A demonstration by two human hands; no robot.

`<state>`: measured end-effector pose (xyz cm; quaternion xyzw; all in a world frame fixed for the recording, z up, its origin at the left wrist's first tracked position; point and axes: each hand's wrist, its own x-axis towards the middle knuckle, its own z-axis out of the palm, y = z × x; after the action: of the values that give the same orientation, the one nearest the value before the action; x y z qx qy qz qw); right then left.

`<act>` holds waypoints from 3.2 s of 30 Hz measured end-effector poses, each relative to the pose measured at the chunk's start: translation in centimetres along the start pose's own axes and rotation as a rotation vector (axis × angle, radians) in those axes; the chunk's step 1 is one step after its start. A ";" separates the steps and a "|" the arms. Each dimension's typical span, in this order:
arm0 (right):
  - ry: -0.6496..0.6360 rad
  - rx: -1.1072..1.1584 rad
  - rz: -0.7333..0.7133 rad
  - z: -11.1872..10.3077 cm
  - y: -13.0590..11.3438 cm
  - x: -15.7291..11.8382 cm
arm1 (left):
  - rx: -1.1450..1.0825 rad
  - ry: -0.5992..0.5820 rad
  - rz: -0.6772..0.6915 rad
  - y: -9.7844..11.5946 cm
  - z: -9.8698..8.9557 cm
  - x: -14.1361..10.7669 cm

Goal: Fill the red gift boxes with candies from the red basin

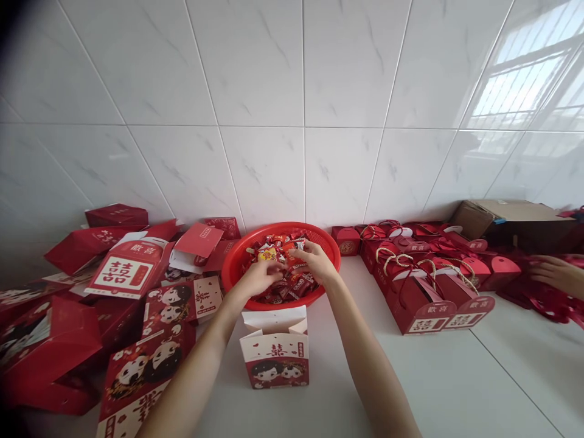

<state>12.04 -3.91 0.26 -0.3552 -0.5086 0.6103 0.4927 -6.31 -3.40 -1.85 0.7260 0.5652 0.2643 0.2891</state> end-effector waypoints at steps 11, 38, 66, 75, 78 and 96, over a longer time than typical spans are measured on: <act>0.092 0.170 0.036 -0.9 0.5 0.8 | -0.200 0.103 0.032 -0.3 0.0 0.6; -0.078 0.214 0.082 0.1 0.3 -0.1 | -0.598 0.283 0.152 0.4 -0.7 -0.2; 0.404 0.294 0.009 -1.9 1.0 1.4 | 0.469 -0.504 0.193 3.3 3.4 3.1; 0.402 0.292 0.008 -1.6 0.5 1.1 | 0.446 -0.551 0.166 3.4 3.4 2.6; 0.401 0.293 0.006 -1.5 0.4 1.0 | 0.487 -0.561 0.152 3.8 3.7 2.5; 0.447 0.328 -0.019 -1.8 0.6 1.3 | -0.655 -0.119 0.038 1.6 -2.2 3.2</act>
<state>13.23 -2.17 -0.64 -0.3919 -0.2850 0.5863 0.6492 -6.09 -0.27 0.95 0.6190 0.4188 0.3945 0.5346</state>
